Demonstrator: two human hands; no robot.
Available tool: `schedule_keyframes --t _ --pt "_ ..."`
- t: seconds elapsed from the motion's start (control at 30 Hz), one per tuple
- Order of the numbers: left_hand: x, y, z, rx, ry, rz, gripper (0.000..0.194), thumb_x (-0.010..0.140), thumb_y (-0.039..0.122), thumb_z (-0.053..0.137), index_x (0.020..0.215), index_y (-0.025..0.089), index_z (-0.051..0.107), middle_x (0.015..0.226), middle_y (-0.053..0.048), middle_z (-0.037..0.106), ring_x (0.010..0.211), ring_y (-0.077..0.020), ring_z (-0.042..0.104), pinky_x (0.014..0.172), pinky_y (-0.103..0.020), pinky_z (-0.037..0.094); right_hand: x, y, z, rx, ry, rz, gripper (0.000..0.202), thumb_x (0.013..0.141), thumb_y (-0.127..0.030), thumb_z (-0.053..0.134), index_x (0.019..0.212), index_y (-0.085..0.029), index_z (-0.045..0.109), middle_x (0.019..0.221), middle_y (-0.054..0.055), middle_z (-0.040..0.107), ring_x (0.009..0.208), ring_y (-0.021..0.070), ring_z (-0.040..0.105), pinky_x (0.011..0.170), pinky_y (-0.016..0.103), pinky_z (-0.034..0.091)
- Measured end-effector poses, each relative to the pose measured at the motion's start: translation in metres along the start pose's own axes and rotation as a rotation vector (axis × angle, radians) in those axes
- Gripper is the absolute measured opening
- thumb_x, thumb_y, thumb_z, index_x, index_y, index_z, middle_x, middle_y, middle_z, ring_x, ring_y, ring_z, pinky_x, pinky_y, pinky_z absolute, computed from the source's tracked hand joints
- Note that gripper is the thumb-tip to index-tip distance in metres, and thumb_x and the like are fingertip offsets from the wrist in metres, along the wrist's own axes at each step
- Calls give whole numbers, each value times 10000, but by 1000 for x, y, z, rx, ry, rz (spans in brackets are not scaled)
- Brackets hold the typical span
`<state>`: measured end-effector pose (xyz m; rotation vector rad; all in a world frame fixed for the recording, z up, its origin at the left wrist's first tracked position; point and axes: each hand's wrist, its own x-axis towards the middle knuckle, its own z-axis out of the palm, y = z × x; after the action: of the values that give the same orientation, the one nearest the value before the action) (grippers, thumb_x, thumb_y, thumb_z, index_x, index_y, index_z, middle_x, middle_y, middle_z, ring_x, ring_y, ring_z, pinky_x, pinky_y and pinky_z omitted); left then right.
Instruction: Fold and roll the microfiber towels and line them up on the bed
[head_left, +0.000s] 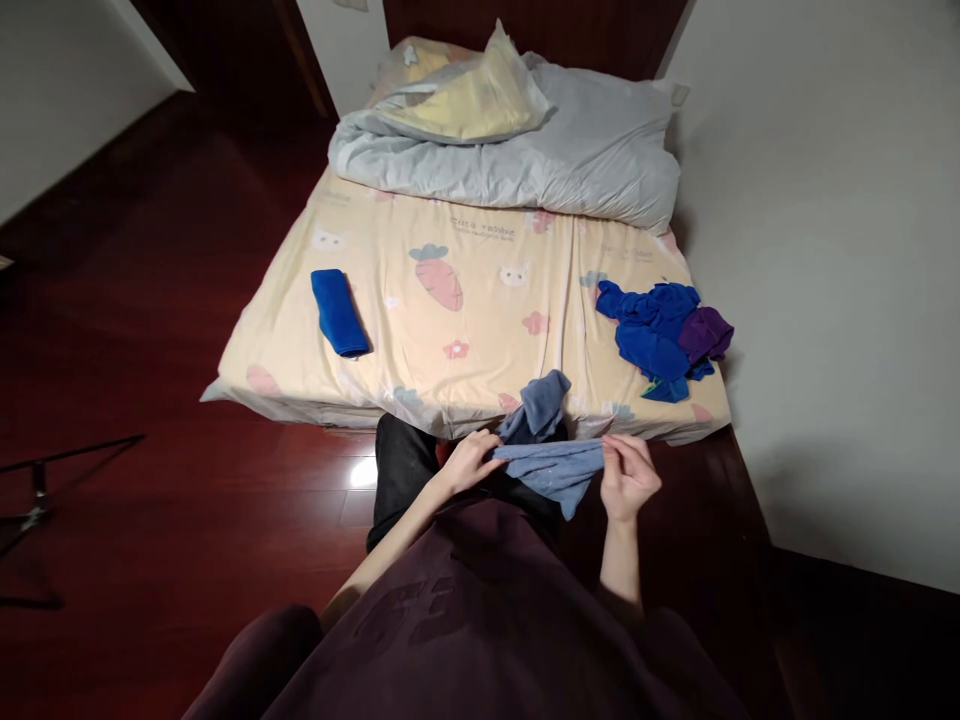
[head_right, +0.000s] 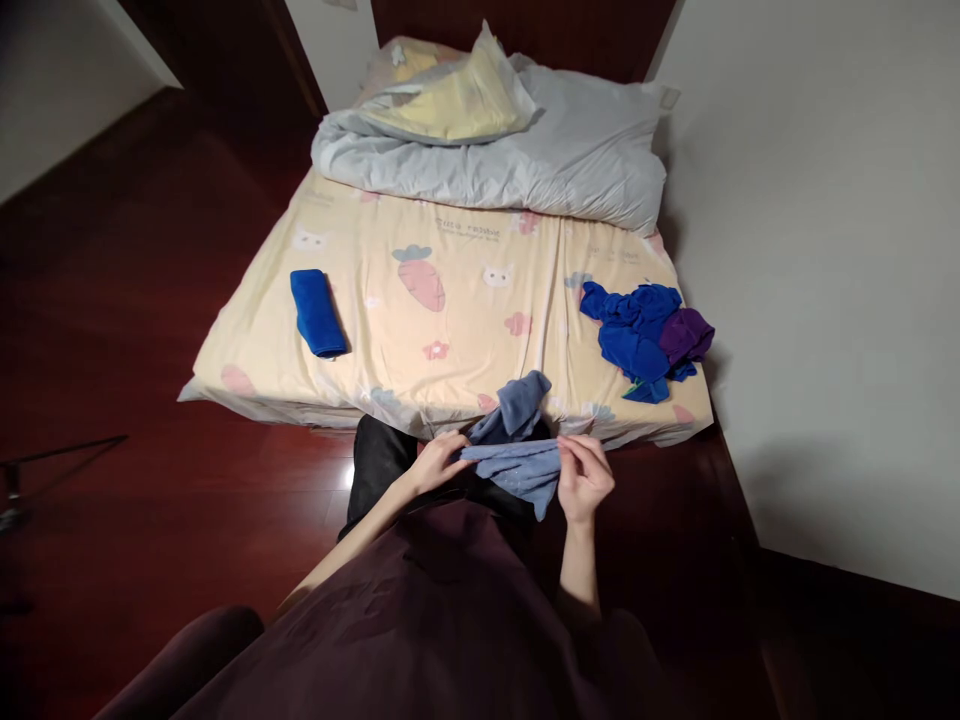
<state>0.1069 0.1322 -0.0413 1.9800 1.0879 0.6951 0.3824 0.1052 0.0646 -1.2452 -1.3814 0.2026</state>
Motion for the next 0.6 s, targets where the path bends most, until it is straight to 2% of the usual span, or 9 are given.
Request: schedule_keyframes --t 0.17,0.33,0.4,0.5,0.6 --pt "-19 -24 -23 24 102 -123 193 889 406 626 878 214 630 860 -70 617 838 -258 585 793 -369 478 22 14 -35 -161 315 -32 168 946 -372 705 896 -219 753 885 79 653 814 243 711 701 404 616" --pt "-45 -24 -64 31 146 -164 102 837 302 570 798 209 554 809 -37 568 791 -225 561 756 -332 446 38 36 -60 -277 558 7 349 926 -518 671 889 -172 689 864 63 594 794 245 690 704 406 600" --pt "-53 -19 -80 46 160 -169 105 839 294 554 776 213 534 800 -32 564 793 -218 554 762 -324 440 40 40 -68 -330 583 36 386 927 -551 649 900 -168 688 865 71 593 788 250 692 698 406 598" --pt "-64 -9 -103 97 185 -171 97 836 275 539 762 219 511 806 -33 575 835 -221 556 777 -318 443 39 40 -77 -432 526 81 441 927 -598 623 921 -165 703 899 102 628 777 255 700 678 405 601" --pt "-73 -4 -125 188 226 -172 49 803 241 531 764 218 513 823 -36 582 845 -219 558 765 -309 440 40 38 -82 -503 476 60 466 932 -610 620 898 -157 720 887 116 654 769 258 699 690 422 607"
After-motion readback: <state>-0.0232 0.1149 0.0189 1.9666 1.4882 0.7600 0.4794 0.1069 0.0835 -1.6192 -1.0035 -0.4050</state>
